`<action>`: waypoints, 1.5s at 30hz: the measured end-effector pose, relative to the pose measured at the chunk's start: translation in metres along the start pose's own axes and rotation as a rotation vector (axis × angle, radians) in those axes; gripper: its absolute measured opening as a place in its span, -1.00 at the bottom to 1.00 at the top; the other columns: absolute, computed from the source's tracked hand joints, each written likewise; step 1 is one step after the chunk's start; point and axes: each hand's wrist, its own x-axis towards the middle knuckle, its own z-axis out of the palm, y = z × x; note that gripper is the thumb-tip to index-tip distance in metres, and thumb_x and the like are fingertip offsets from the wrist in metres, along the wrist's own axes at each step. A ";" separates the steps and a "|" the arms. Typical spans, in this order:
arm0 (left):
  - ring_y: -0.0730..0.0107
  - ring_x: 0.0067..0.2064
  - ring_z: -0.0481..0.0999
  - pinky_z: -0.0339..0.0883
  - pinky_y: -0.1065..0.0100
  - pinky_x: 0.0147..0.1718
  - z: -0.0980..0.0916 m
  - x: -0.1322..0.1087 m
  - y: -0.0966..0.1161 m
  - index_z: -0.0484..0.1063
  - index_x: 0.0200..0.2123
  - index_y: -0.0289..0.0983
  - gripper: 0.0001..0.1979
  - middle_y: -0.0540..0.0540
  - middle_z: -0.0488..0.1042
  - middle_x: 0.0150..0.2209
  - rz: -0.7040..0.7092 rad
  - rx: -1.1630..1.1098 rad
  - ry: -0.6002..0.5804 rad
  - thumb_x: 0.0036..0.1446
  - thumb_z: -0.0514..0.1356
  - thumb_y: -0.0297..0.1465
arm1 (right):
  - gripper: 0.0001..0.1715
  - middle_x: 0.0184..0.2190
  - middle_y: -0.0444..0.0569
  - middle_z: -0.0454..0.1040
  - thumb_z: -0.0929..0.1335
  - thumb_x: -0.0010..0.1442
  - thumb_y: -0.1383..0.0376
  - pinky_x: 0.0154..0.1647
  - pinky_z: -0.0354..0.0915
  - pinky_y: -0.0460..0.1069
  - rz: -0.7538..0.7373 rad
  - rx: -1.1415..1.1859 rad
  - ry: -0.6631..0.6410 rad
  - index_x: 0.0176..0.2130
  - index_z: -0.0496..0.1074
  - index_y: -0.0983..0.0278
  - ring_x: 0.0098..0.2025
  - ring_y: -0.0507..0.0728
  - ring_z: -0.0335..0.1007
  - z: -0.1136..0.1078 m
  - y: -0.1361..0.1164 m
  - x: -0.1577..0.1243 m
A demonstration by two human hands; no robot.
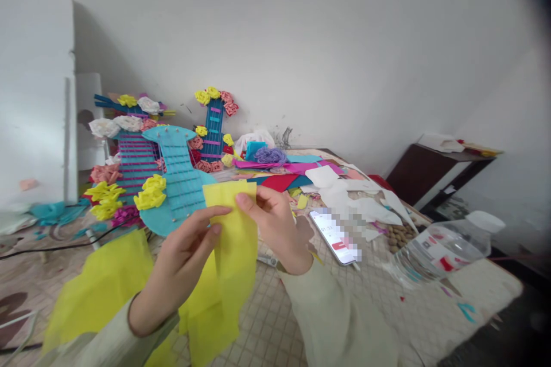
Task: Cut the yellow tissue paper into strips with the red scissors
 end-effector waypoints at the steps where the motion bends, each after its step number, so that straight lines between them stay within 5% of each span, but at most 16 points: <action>1: 0.53 -0.52 0.26 0.13 0.50 -0.58 0.000 0.000 0.001 0.42 -0.13 -0.08 -0.79 0.04 0.37 -0.44 0.006 0.017 0.004 0.17 0.09 -0.35 | -0.75 -0.59 -0.21 0.25 0.40 0.08 0.18 -0.56 0.07 -0.13 -0.004 -0.017 0.014 -0.49 0.38 0.30 -0.54 -0.04 0.10 0.000 -0.001 0.000; 5: 0.53 -0.63 0.15 0.04 0.50 -0.68 0.002 -0.003 0.006 0.43 -0.13 -0.09 -0.77 0.13 0.18 -0.63 0.036 0.043 -0.004 0.09 0.18 -0.35 | -0.74 -0.59 -0.21 0.25 0.39 0.09 0.19 -0.53 0.06 -0.12 -0.001 -0.100 0.043 -0.51 0.37 0.29 -0.53 -0.04 0.10 0.001 -0.004 -0.003; 14: 0.54 -0.67 0.02 -0.11 0.50 -0.73 0.001 -0.001 0.006 0.50 -0.17 0.03 -0.78 0.13 0.04 -0.70 0.049 0.067 -0.033 0.10 0.18 -0.32 | -0.70 -0.58 -0.20 0.21 0.40 0.07 0.14 -0.51 0.06 -0.10 0.001 -0.091 0.042 -0.52 0.33 0.28 -0.50 -0.02 0.09 0.003 -0.001 -0.006; 25: 0.54 -0.64 0.03 -0.07 0.51 -0.70 -0.002 -0.001 0.007 0.50 -0.15 0.07 -0.75 0.13 0.09 -0.70 0.073 0.118 -0.051 0.11 0.17 -0.32 | -0.65 -0.58 -0.19 0.19 0.40 0.07 0.09 -0.52 0.06 -0.11 0.001 -0.131 0.039 -0.51 0.35 0.30 -0.49 -0.02 0.10 0.000 -0.003 -0.007; 37: 0.59 -0.63 0.03 -0.05 0.55 -0.71 -0.003 -0.003 0.012 0.49 -0.14 -0.03 -0.77 0.12 0.39 -0.56 0.046 0.142 -0.111 0.11 0.16 -0.35 | -0.66 -0.57 -0.18 0.25 0.42 0.04 0.09 -0.51 0.07 -0.10 -0.002 -0.114 0.050 -0.48 0.40 0.31 -0.49 -0.02 0.13 -0.001 -0.003 -0.005; 45: 0.43 -0.47 0.41 0.25 0.47 -0.58 0.002 -0.005 0.007 0.51 -0.18 -0.14 -0.77 -0.04 0.57 -0.36 0.024 0.156 -0.234 0.11 0.16 -0.25 | -0.67 -0.60 -0.20 0.21 0.40 0.07 0.12 -0.51 0.05 -0.10 -0.033 -0.143 0.091 -0.54 0.34 0.30 -0.51 -0.03 0.08 -0.001 -0.002 -0.005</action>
